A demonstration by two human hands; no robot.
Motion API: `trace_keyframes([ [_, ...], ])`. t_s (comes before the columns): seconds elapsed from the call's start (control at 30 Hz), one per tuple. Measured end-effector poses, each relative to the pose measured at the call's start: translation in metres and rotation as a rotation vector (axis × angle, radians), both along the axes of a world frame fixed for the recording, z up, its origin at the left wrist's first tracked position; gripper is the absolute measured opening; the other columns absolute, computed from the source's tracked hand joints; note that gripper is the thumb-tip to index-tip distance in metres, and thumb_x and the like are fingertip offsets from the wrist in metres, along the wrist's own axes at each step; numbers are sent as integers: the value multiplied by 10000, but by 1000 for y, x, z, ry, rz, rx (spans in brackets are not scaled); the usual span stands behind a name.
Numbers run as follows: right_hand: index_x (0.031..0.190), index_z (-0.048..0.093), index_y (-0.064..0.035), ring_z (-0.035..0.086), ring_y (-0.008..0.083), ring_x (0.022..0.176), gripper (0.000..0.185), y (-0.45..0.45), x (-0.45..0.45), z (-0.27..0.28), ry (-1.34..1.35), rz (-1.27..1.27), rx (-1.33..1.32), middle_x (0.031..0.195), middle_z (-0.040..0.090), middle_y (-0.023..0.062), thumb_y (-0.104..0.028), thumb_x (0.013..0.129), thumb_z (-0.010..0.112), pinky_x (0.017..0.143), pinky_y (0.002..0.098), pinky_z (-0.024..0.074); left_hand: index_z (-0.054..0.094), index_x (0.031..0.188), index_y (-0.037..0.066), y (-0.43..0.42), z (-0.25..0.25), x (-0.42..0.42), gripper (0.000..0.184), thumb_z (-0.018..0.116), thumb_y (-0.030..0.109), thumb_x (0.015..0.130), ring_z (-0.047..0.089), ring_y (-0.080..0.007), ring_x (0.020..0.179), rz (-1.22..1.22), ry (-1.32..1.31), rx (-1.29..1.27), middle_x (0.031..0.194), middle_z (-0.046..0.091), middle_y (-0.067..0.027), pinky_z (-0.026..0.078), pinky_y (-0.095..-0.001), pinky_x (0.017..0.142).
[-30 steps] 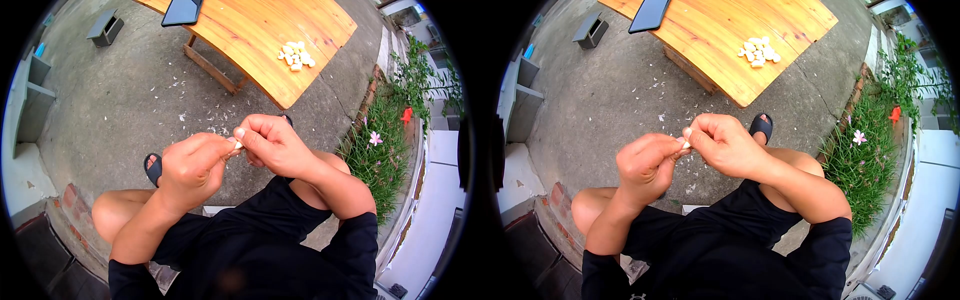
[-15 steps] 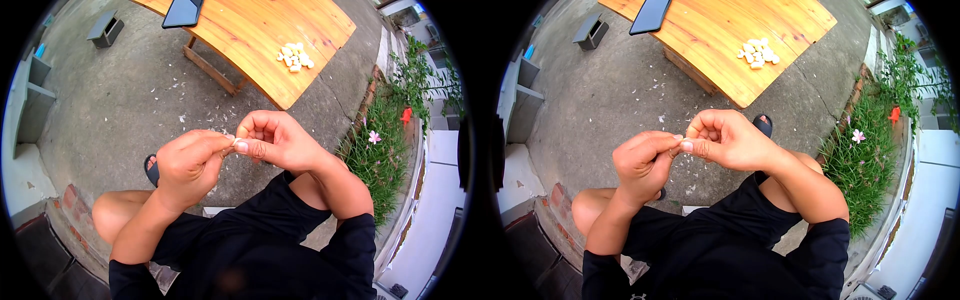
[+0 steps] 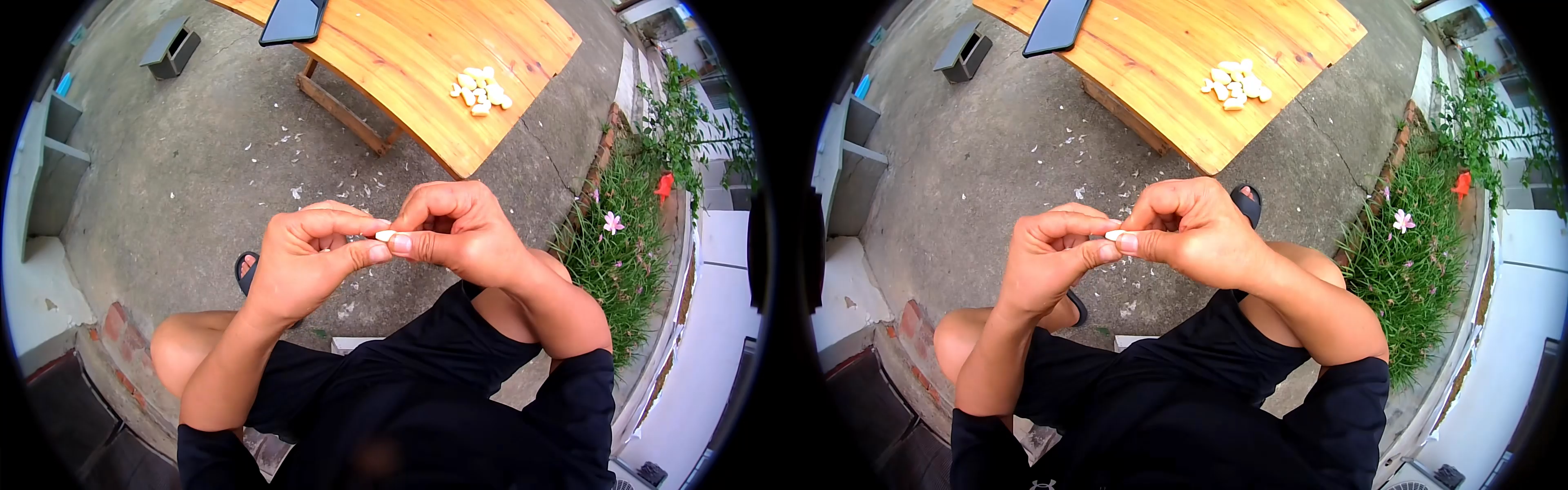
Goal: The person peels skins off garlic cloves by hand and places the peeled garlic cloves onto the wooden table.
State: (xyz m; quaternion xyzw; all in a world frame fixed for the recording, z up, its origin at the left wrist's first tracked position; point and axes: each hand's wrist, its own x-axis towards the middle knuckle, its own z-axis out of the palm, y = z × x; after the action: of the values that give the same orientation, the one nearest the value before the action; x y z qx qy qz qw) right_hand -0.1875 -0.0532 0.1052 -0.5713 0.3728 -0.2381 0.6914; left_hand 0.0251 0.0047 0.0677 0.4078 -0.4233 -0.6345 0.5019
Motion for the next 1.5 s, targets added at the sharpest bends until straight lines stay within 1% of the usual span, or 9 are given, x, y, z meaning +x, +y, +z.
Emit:
trace_keyframes([
  [0.07,841,728,-5,533,39,656,127,1,0,-2,-6,-13,-33,729,645,-3,-92,901,798,551,230,400,778,1006,-21,0,7,2,163,796,-51,848,696,-138,912,-21,-26,48,1003,744,-106,566,-247,800],
  [0.2,870,740,4,592,72,662,104,1,-1,-3,26,11,14,759,675,33,-83,907,784,571,237,458,766,1025,-7,0,2,0,135,776,5,891,542,-24,567,-4,21,47,898,709,-58,396,-178,453],
  [0.57,938,720,42,703,177,654,149,2,-2,-7,-101,-18,307,803,714,122,-100,971,690,587,274,563,757,1004,-25,3,-1,-1,93,745,-14,913,541,-16,576,3,-27,1,883,710,-39,388,-170,461],
  [0.67,963,706,32,700,177,650,161,2,-1,-5,-29,3,287,806,717,120,-117,996,657,581,282,563,747,1044,-55,4,1,2,143,739,-55,902,720,-157,935,-53,-30,15,1010,752,-125,585,-255,833],
  [0.9,989,692,10,691,148,654,224,1,4,-4,-74,-28,332,788,709,75,-203,1029,634,593,271,557,738,1070,-57,3,6,3,156,730,-47,914,717,-146,928,-9,52,140,1039,753,-137,586,-255,826],
  [1.1,983,694,25,609,49,652,148,2,0,-4,91,48,-169,734,654,-6,-122,979,695,566,221,493,753,1040,-33,3,-1,4,151,755,-51,890,685,-113,875,36,-75,-16,982,738,-85,553,-229,756],
  [1.23,910,682,9,562,22,622,146,5,5,5,78,-6,-25,710,635,-20,-120,974,701,543,220,455,751,1035,-15,4,-3,-2,139,743,-47,901,629,-63,752,58,-142,-118,935,718,-55,485,-196,620],
  [1.37,901,666,-11,594,76,651,160,1,2,-2,144,40,-295,757,642,17,-145,982,703,571,261,479,760,1053,-5,3,6,1,146,762,3,908,660,-86,749,20,9,141,940,748,-71,528,-207,659],
  [1.5,908,638,-26,614,193,656,97,-6,2,-10,155,82,-788,762,621,76,-94,955,688,584,327,479,755,1075,-1,1,3,5,151,746,70,943,538,-26,584,-33,125,270,904,749,-54,409,-184,504],
])
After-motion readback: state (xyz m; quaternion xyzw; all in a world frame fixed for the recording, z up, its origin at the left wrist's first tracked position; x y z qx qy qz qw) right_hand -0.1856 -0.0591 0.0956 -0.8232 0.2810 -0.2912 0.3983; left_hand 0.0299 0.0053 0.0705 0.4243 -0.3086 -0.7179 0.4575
